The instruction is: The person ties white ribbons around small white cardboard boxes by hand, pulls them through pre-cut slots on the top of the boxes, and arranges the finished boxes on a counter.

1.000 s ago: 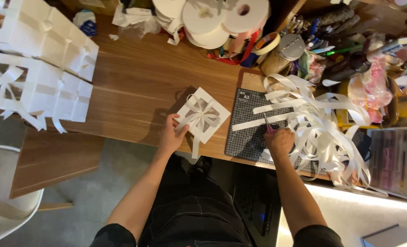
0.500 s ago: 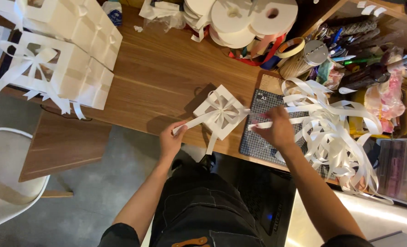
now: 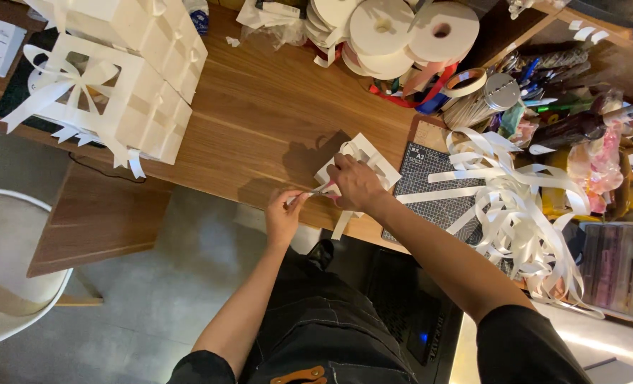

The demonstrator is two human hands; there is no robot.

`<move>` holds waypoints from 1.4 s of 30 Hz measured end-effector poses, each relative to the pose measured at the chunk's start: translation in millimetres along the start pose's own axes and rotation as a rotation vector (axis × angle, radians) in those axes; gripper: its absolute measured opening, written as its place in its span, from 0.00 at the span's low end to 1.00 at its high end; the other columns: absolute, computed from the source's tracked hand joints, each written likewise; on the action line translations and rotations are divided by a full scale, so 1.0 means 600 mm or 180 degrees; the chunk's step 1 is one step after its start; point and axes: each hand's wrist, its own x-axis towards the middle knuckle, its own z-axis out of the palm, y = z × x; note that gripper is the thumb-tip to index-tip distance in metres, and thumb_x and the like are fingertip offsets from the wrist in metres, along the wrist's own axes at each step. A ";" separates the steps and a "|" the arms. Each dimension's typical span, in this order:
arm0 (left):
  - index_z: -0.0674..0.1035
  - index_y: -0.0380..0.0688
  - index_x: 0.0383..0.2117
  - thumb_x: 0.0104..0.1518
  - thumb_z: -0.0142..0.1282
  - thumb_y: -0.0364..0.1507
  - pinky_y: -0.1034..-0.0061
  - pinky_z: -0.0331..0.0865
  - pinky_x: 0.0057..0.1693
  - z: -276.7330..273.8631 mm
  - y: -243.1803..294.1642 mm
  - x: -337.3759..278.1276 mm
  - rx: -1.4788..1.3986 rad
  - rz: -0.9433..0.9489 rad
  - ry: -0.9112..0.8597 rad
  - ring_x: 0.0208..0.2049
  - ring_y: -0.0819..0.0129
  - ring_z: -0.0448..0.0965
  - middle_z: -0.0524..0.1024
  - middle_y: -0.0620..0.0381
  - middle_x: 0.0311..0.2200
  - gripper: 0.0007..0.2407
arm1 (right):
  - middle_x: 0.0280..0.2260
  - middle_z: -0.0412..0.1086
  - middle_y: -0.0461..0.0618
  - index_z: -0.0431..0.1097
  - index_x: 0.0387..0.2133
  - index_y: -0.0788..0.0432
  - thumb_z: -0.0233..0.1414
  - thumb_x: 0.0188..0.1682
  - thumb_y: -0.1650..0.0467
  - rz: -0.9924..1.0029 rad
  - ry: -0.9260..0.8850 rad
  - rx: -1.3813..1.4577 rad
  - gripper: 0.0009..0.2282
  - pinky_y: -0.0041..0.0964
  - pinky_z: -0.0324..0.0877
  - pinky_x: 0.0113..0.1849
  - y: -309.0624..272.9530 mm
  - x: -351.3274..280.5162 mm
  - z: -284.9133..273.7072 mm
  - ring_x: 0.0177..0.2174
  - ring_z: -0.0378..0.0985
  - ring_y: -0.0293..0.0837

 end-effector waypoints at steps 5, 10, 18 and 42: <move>0.82 0.39 0.33 0.56 0.66 0.29 0.77 0.76 0.39 0.004 -0.022 0.004 -0.0021 0.0260 0.0107 0.39 0.70 0.76 0.68 0.55 0.41 0.07 | 0.44 0.65 0.56 0.71 0.39 0.60 0.68 0.33 0.62 -0.0187 0.0136 0.0180 0.23 0.47 0.68 0.47 -0.005 0.019 0.001 0.49 0.69 0.55; 0.84 0.39 0.32 0.54 0.67 0.30 0.72 0.77 0.37 -0.006 0.026 0.010 0.0336 -0.0095 -0.0081 0.37 0.64 0.74 0.65 0.52 0.40 0.08 | 0.43 0.70 0.52 0.74 0.35 0.60 0.68 0.35 0.62 -0.0066 -0.0428 0.0017 0.19 0.44 0.73 0.44 0.017 0.040 0.022 0.46 0.76 0.51; 0.81 0.37 0.32 0.59 0.65 0.32 0.68 0.72 0.41 0.000 0.017 -0.008 0.0712 0.0480 0.0313 0.39 0.62 0.74 0.69 0.51 0.39 0.10 | 0.40 0.71 0.52 0.75 0.33 0.59 0.67 0.38 0.63 -0.0327 -0.0338 0.0080 0.15 0.45 0.74 0.43 0.044 0.047 0.036 0.44 0.77 0.52; 0.68 0.34 0.43 0.60 0.62 0.39 0.66 0.72 0.42 0.179 -0.086 -0.079 0.0372 -0.0633 -0.0485 0.34 0.59 0.76 0.74 0.48 0.33 0.20 | 0.44 0.73 0.64 0.62 0.51 0.66 0.59 0.43 0.59 0.1534 0.0144 0.1277 0.28 0.48 0.76 0.43 0.227 -0.032 0.107 0.41 0.80 0.60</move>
